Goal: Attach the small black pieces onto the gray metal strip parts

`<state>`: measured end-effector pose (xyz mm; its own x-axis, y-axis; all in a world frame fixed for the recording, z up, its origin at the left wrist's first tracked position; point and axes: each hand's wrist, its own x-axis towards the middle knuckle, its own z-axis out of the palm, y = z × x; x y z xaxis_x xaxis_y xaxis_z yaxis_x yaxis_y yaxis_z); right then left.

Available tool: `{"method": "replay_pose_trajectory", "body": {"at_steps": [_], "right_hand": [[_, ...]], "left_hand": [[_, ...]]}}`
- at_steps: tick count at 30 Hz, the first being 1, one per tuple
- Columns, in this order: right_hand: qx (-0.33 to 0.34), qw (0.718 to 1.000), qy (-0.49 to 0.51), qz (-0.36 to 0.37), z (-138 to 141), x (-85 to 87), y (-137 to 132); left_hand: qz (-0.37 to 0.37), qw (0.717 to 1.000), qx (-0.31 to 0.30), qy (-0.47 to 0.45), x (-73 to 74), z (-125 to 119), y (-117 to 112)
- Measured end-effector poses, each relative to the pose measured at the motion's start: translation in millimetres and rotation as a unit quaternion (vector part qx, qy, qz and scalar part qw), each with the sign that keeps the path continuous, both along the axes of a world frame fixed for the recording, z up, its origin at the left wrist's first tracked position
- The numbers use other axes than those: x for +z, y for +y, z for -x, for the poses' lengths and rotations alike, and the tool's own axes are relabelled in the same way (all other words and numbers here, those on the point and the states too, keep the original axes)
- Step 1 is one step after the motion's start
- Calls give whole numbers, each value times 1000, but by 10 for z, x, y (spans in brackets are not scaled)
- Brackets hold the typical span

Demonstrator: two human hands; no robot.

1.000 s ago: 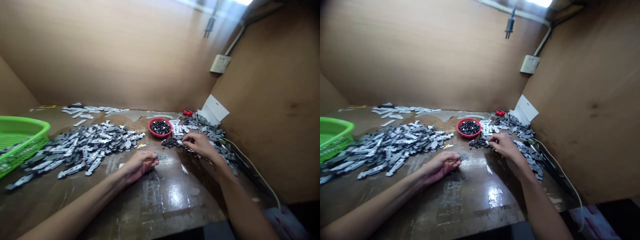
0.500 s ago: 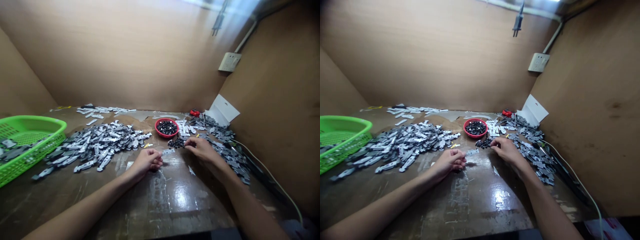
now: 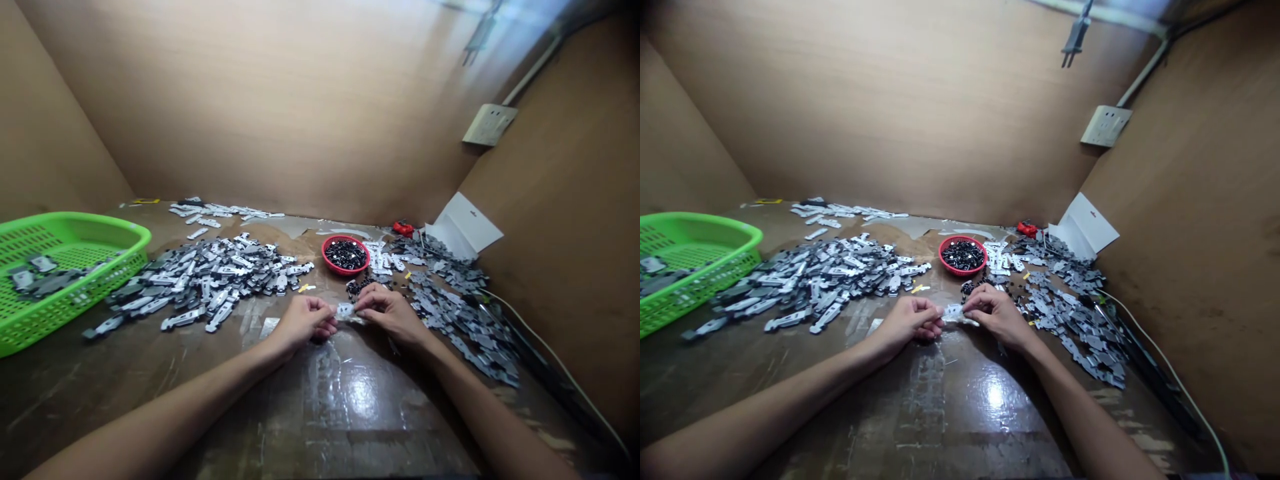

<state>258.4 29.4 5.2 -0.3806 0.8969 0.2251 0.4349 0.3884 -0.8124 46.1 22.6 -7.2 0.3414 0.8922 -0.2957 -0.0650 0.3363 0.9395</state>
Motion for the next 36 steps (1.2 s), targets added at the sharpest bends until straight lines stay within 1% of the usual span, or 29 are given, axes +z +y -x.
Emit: {"method": "replay_pose_trajectory", "body": {"at_steps": [3, 7, 9, 11, 13, 15, 17, 18, 19, 21, 24, 27, 30, 33, 36], "right_hand": [[2, 1000, -8, 4, 13, -8, -5], [10, 999, 0, 31, 8, -16, 6], [18, 999, 14, 42, -24, 2, 17], [8, 999, 27, 39, -85, 36, 38], [-36, 999, 29, 21, -176, 73, 71], [-114, 993, -1, -10, -286, 102, 115], [-193, 977, -62, -59, -395, 111, 160], [-217, 968, -97, -84, -443, 107, 179], [-225, 960, -132, -104, -482, 99, 194], [-203, 952, -193, -122, -533, 70, 214], [-154, 943, -272, -115, -551, 14, 225], [-139, 931, -317, -113, -545, -27, 232], [-132, 933, -314, -115, -542, -27, 234], [-140, 943, -279, -112, -540, 3, 221], [-128, 955, -245, -108, -534, 40, 202]], "left_hand": [[7, 1000, -10, -1, 6, 7, 1], [10, 1000, -9, 7, 0, 6, 8], [9, 1000, -6, 14, -9, 7, 12], [11, 1000, -4, 21, -13, 10, 17], [15, 1000, -5, 25, -3, 12, 19], [19, 999, -8, 30, 20, 12, 18], [22, 999, -13, 36, 47, 9, 13], [23, 999, -15, 40, 58, 7, 11], [21, 999, -18, 43, 66, 5, 8], [17, 999, -22, 46, 73, 1, 4], [15, 998, -26, 49, 74, 0, 0], [22, 998, -29, 50, 75, 6, 3], [28, 998, -30, 50, 66, 12, 12], [28, 998, -32, 52, 44, 12, 20], [29, 998, -34, 52, 31, 5, 21]]}}
